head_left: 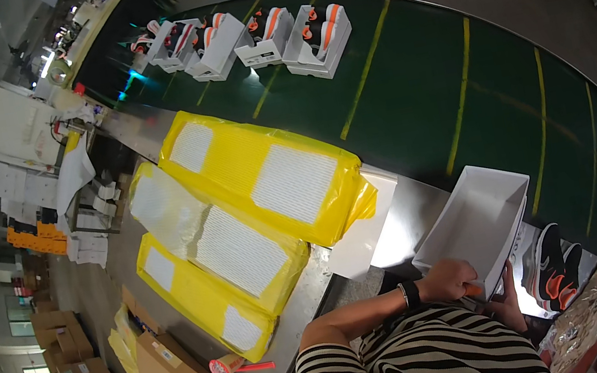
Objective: Packing manufactured shoes into boxes and placing them on a conveyor belt.
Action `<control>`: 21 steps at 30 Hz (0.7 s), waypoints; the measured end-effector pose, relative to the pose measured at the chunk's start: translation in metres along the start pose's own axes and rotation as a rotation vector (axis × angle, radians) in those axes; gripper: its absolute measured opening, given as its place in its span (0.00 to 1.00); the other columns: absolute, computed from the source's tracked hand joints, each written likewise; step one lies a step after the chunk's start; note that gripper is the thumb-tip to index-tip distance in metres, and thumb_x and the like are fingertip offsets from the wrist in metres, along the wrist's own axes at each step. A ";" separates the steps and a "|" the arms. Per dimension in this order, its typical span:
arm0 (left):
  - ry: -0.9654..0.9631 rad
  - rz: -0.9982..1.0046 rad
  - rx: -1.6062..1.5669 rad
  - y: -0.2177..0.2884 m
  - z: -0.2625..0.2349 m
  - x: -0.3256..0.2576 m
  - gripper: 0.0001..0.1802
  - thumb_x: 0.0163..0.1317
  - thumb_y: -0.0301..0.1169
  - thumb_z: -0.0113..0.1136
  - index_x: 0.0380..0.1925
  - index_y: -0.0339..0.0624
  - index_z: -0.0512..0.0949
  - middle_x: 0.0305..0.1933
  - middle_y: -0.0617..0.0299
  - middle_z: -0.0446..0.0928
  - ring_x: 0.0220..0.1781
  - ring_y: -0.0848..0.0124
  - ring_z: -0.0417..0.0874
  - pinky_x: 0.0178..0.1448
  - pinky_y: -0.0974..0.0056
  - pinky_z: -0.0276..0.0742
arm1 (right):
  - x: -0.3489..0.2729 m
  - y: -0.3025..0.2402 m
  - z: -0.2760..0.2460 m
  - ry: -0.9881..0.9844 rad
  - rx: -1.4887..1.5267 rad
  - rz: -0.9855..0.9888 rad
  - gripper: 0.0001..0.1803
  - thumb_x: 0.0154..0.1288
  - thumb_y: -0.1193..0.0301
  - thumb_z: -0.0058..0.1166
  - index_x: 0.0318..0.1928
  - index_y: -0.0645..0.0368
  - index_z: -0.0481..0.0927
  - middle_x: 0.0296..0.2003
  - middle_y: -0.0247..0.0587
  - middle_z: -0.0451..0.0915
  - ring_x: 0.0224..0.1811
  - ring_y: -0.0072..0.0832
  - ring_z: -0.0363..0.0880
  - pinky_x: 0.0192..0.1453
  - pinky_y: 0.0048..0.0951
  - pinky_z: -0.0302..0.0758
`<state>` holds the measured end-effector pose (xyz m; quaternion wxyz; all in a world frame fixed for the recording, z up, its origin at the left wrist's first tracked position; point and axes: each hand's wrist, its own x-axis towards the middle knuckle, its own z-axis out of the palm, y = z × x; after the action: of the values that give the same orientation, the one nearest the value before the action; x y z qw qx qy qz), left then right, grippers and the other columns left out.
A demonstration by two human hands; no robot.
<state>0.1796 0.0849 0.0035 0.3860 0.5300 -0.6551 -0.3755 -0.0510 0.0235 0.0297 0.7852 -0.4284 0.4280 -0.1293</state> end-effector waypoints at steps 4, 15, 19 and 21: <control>0.053 -0.008 0.036 0.000 -0.002 0.006 0.18 0.56 0.45 0.65 0.27 0.40 0.80 0.29 0.53 0.76 0.35 0.52 0.80 0.38 0.53 0.74 | -0.008 -0.019 0.009 0.047 0.147 0.059 0.55 0.52 0.88 0.46 0.77 0.45 0.35 0.56 0.64 0.71 0.31 0.37 0.83 0.28 0.31 0.80; 0.152 -0.015 -0.052 0.013 0.023 0.032 0.15 0.55 0.38 0.66 0.36 0.39 0.80 0.34 0.51 0.79 0.40 0.51 0.81 0.42 0.54 0.75 | 0.036 0.017 -0.036 0.327 -0.638 -0.503 0.61 0.33 0.77 0.75 0.72 0.59 0.54 0.68 0.49 0.60 0.69 0.38 0.62 0.71 0.39 0.60; 0.237 0.038 -0.059 0.030 0.015 0.025 0.17 0.56 0.33 0.66 0.43 0.36 0.80 0.35 0.51 0.79 0.39 0.50 0.81 0.41 0.54 0.76 | 0.032 0.034 -0.068 0.249 -0.387 -0.501 0.60 0.34 0.81 0.70 0.72 0.59 0.53 0.65 0.46 0.64 0.67 0.37 0.64 0.71 0.38 0.61; 0.274 -0.073 -0.323 0.082 -0.032 0.028 0.16 0.56 0.33 0.67 0.41 0.36 0.80 0.34 0.52 0.79 0.39 0.51 0.81 0.41 0.54 0.76 | 0.024 0.070 -0.132 0.400 -0.734 -0.560 0.61 0.38 0.82 0.65 0.75 0.52 0.47 0.65 0.42 0.64 0.61 0.37 0.70 0.61 0.33 0.69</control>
<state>0.1711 0.0670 0.0935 0.5373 0.5309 -0.5082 -0.4138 -0.1513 -0.0223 -0.0736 0.4206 -0.7414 0.4561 -0.2558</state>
